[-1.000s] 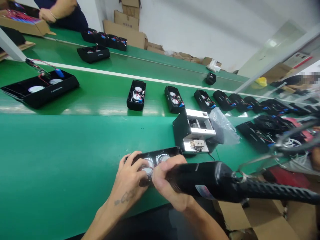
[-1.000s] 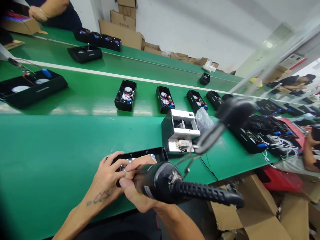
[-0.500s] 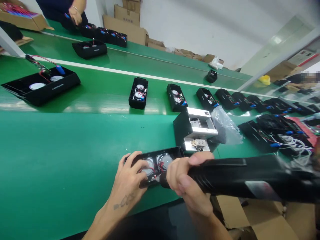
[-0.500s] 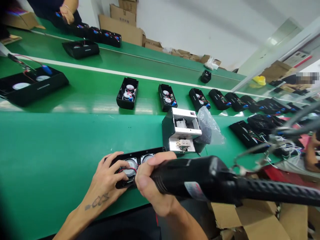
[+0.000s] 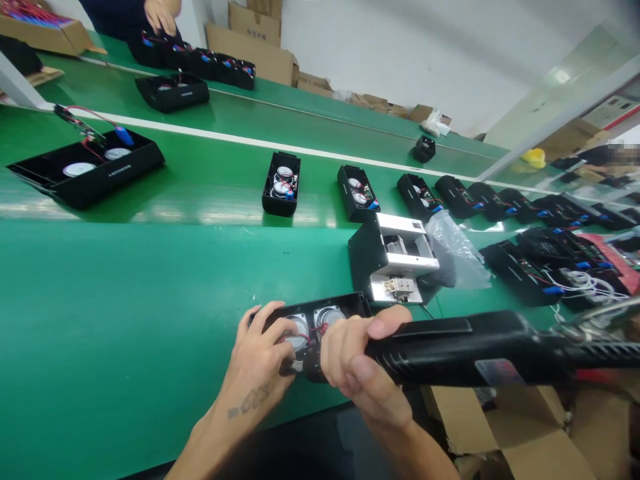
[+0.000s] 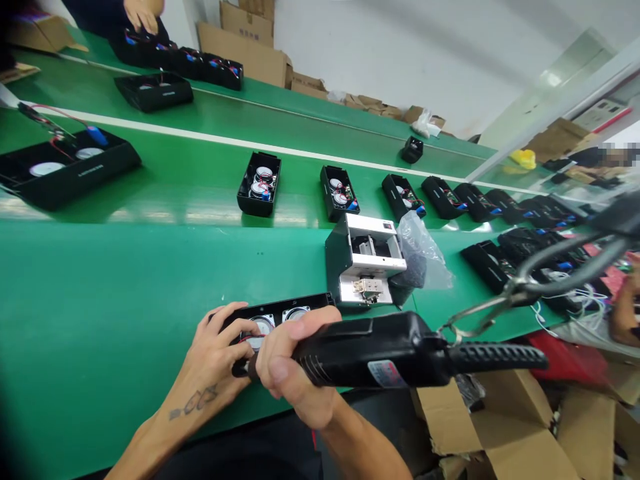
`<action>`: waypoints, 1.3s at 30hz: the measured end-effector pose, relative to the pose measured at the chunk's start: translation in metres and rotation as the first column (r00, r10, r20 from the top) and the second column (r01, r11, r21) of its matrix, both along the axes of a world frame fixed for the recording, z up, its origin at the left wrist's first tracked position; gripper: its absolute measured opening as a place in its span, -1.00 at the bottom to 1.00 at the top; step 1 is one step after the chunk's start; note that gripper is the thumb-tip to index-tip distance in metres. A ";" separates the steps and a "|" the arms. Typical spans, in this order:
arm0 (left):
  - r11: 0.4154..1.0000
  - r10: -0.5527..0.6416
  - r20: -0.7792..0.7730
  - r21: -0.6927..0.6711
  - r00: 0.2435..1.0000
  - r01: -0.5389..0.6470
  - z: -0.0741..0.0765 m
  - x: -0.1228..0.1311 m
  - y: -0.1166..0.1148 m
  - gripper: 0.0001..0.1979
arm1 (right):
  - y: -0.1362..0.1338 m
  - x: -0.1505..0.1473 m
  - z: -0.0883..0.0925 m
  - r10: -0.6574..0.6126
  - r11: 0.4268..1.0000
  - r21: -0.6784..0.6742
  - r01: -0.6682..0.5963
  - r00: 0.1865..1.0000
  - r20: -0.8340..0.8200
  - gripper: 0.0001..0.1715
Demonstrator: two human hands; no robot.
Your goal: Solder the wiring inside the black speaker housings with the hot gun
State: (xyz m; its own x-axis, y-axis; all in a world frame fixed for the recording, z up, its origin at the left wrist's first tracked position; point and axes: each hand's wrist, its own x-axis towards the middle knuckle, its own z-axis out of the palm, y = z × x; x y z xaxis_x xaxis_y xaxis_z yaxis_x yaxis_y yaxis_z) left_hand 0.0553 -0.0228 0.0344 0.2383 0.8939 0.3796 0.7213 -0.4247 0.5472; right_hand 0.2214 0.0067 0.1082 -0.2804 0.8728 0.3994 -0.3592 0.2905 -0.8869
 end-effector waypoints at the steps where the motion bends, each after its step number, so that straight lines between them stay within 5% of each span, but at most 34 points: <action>1: 1.000 0.000 0.001 0.007 1.000 0.000 0.000 0.000 0.000 -0.80 | 0.001 -0.003 0.004 0.021 0.999 0.031 -0.020 0.999 -0.049 -0.74; 8: 1.000 0.015 -0.007 0.000 1.000 -0.015 0.000 0.000 0.000 -0.81 | 0.001 0.003 0.017 -0.028 0.995 0.088 0.039 0.992 -0.125 -0.68; 11: 1.000 0.017 -0.016 0.017 1.000 -0.017 -0.002 0.000 0.000 -0.79 | 0.005 0.026 0.027 -0.187 0.977 0.081 0.198 0.974 -0.131 -0.71; 13: 0.999 0.012 -0.037 0.047 0.999 -0.011 -0.005 -0.004 0.001 -0.79 | 0.013 0.050 0.037 -0.390 0.912 0.090 0.401 0.913 -0.121 -0.72; 16: 0.988 -0.056 -0.124 0.135 0.991 0.073 -0.014 -0.015 0.009 -0.81 | 0.037 0.088 0.050 -0.663 0.728 0.143 0.670 0.742 -0.102 -0.67; 19: 0.969 -0.111 -0.218 0.193 0.970 0.154 -0.025 -0.027 0.020 -0.82 | 0.064 0.113 0.051 -0.772 0.590 0.214 0.778 0.622 -0.133 -0.63; 21: 0.966 -0.108 -0.242 0.203 0.964 0.159 -0.031 -0.033 0.025 -0.81 | 0.079 0.120 0.043 -0.783 0.574 0.228 0.787 0.609 -0.131 -0.63; 27: 0.960 -0.126 -0.332 0.198 0.935 0.200 -0.031 -0.040 0.024 -0.81 | 0.090 0.117 0.020 -0.703 0.696 0.193 0.691 0.712 -0.013 -0.64; 32: 0.964 -0.153 -0.357 0.150 0.921 0.218 -0.024 -0.038 0.022 -0.80 | 0.059 0.105 0.028 -0.498 0.863 0.093 0.496 0.867 -0.006 -0.70; 39: 0.983 -0.121 -0.254 0.104 0.960 0.152 -0.012 -0.028 0.018 -0.80 | 0.017 0.059 0.028 -0.253 0.964 0.046 0.260 0.959 -0.127 -0.70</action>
